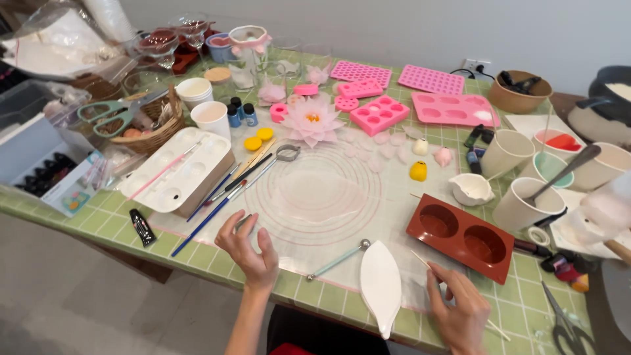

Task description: Preparing and cutting wax shapes for candle components.

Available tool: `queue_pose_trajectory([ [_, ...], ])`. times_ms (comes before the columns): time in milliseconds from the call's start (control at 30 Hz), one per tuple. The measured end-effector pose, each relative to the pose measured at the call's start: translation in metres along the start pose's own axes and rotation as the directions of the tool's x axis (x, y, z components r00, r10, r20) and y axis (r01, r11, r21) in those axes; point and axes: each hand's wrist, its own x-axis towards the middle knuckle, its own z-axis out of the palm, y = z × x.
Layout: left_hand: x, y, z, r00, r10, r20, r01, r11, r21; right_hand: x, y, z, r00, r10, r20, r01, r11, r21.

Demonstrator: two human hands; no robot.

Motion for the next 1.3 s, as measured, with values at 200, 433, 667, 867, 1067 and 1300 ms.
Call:
queue_pose_trajectory([
  [200, 0.005, -0.003, 0.000, 0.992, -0.114, -0.051, 0.114, 0.993, 0.009, -0.001, 0.002, 0.003, 0.996, 0.070, 0.052, -0.072, 0.997, 0.026],
  [433, 0.009, 0.003, 0.001, 0.986, -0.167, -0.021, 0.168, 0.986, 0.018, 0.003, -0.002, -0.001, 0.988, 0.107, 0.108, -0.115, 0.991, 0.069],
  [667, 0.010, 0.004, 0.001, 0.982, -0.190, 0.009, 0.190, 0.981, 0.035, 0.001, 0.001, -0.002, 0.983, 0.130, 0.128, -0.146, 0.980, 0.133],
  [867, 0.009, 0.003, 0.003, 0.984, -0.160, 0.072, 0.157, 0.987, 0.042, 0.000, 0.001, -0.004, 0.983, 0.110, 0.147, -0.133, 0.979, 0.155],
  [1067, 0.022, 0.001, 0.008, 0.990, -0.104, 0.090, 0.103, 0.994, 0.022, 0.000, 0.004, -0.003, 0.981, 0.117, 0.155, -0.143, 0.976, 0.162],
  [1300, 0.131, -0.028, 0.059, 0.943, 0.054, 0.327, -0.065, 0.998, 0.022, 0.001, 0.000, -0.003, 0.980, 0.118, 0.158, -0.141, 0.980, 0.140],
])
